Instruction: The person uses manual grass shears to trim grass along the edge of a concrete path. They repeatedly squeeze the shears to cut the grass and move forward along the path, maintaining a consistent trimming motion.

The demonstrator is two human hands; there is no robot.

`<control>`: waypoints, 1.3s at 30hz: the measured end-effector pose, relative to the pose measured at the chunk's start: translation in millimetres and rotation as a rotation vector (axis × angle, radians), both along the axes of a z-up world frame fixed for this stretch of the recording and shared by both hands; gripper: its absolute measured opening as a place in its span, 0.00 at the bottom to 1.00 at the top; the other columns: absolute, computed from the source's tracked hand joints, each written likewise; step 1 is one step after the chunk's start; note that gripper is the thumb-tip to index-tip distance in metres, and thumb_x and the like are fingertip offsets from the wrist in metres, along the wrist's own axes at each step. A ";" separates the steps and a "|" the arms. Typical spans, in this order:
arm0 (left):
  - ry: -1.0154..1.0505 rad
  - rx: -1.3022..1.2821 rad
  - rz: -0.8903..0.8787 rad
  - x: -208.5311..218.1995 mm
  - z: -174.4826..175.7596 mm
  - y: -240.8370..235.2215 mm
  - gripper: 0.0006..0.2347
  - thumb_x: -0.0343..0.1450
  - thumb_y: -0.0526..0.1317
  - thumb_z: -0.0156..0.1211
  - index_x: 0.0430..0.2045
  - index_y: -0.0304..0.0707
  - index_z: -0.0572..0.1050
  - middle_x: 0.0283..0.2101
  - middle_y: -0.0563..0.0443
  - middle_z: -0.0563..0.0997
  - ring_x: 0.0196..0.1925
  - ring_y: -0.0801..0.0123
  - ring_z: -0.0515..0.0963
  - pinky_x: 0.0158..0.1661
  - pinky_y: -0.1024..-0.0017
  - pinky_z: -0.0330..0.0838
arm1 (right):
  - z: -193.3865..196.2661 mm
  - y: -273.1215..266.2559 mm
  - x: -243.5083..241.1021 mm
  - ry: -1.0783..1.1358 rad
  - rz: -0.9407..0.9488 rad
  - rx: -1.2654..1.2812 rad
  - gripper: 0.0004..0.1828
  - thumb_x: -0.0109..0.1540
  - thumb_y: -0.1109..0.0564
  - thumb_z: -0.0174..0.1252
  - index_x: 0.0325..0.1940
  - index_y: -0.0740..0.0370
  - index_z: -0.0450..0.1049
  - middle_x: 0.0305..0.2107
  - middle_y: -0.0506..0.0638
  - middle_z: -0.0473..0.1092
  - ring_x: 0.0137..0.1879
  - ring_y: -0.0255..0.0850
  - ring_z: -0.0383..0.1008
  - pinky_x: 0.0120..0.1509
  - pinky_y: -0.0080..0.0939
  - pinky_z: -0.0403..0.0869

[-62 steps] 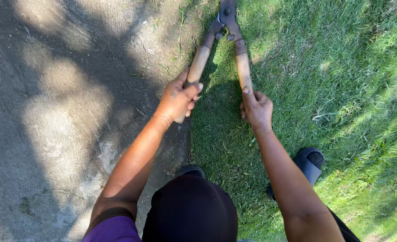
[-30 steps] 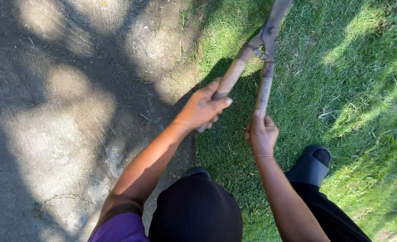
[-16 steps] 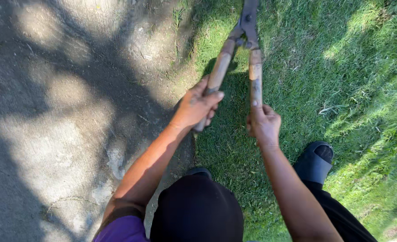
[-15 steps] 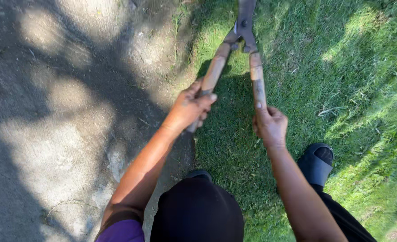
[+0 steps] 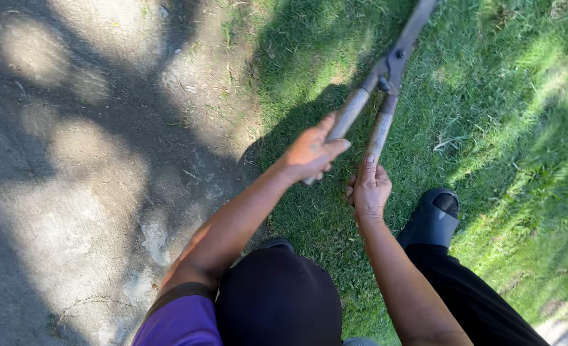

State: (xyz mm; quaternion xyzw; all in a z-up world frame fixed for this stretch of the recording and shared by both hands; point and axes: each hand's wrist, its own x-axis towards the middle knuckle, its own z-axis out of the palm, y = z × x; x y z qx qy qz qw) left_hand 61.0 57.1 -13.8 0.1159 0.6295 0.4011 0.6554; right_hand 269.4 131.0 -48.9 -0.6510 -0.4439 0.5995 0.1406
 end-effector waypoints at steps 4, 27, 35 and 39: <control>0.050 0.038 0.084 -49.1 41.8 -38.8 0.32 0.70 0.42 0.62 0.72 0.53 0.58 0.22 0.58 0.72 0.17 0.79 0.72 0.14 0.77 0.71 | 26.1 53.5 -2.6 -0.127 0.376 0.118 0.15 0.67 0.43 0.58 0.40 0.56 0.74 0.18 0.44 0.69 0.17 0.31 0.65 0.16 0.32 0.63; 0.025 0.135 0.758 -24.3 16.3 -47.8 0.26 0.73 0.38 0.59 0.69 0.44 0.64 0.22 0.58 0.71 0.15 0.79 0.68 0.13 0.76 0.66 | -5.6 14.3 -110.9 -0.054 0.469 -0.015 0.26 0.66 0.36 0.58 0.38 0.65 0.75 0.17 0.45 0.68 0.17 0.31 0.65 0.16 0.34 0.63; -0.015 -0.009 0.435 -11.2 26.3 -98.0 0.30 0.70 0.38 0.62 0.69 0.44 0.60 0.23 0.58 0.71 0.17 0.78 0.70 0.14 0.75 0.68 | 16.9 -6.2 -35.4 -0.033 0.348 -0.111 0.23 0.66 0.39 0.58 0.39 0.64 0.70 0.17 0.46 0.68 0.15 0.33 0.65 0.14 0.34 0.60; -0.043 -0.052 0.501 -43.2 39.7 -120.9 0.29 0.68 0.37 0.61 0.68 0.47 0.63 0.23 0.59 0.70 0.16 0.78 0.68 0.14 0.76 0.67 | 26.3 31.0 -47.7 -0.176 0.640 0.047 0.23 0.64 0.39 0.61 0.41 0.64 0.75 0.16 0.46 0.69 0.15 0.32 0.64 0.16 0.34 0.61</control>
